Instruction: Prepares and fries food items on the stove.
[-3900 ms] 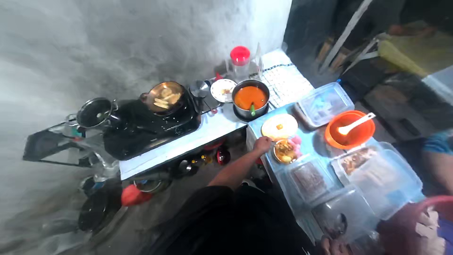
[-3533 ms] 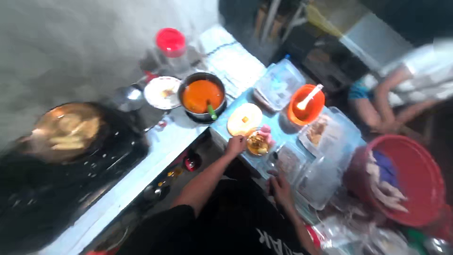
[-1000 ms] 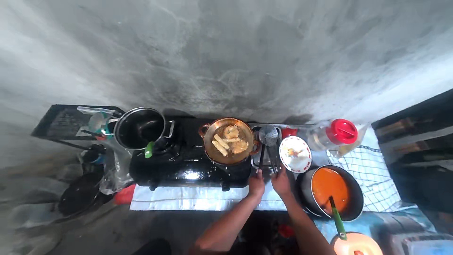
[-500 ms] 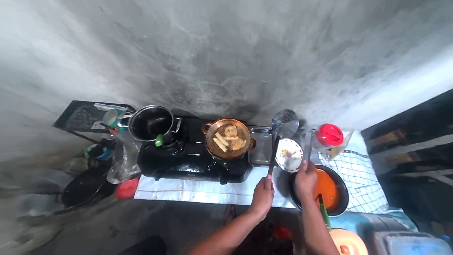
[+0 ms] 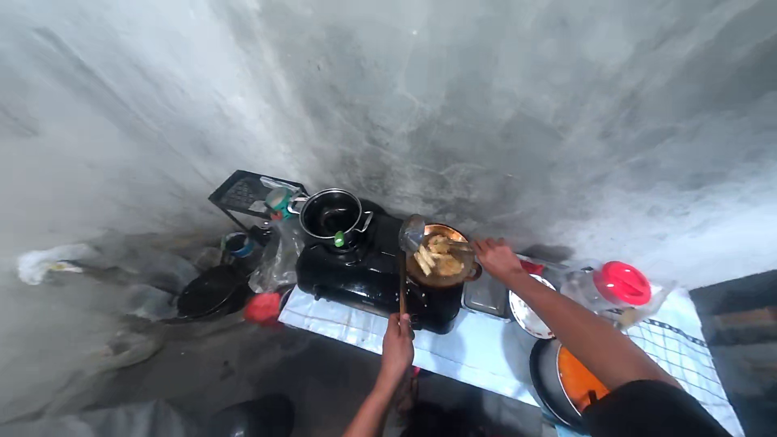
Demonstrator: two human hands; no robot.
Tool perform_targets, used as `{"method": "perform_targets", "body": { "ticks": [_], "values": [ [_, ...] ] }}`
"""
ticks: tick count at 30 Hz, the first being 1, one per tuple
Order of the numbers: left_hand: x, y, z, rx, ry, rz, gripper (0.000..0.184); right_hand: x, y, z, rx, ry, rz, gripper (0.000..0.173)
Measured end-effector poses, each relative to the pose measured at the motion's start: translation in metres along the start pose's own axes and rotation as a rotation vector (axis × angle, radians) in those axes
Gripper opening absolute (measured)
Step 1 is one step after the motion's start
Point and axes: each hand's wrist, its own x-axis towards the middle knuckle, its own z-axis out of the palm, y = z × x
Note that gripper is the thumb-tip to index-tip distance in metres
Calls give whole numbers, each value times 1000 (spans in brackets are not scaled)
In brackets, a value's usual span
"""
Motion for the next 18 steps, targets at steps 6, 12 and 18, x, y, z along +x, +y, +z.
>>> {"method": "perform_targets", "body": {
  "ticks": [6, 12, 18],
  "values": [
    [-4, -2, 3, -11, 7, -16, 33, 10, -4, -11, 11, -50, 50, 36],
    [3, -5, 6, -15, 20, 9, 34, 14, -2, -67, 285, -367, 322, 42],
    [0, -4, 9, -16, 15, 33, 35, 36, 35, -52, 480, -517, 445, 49]
  ]
}}
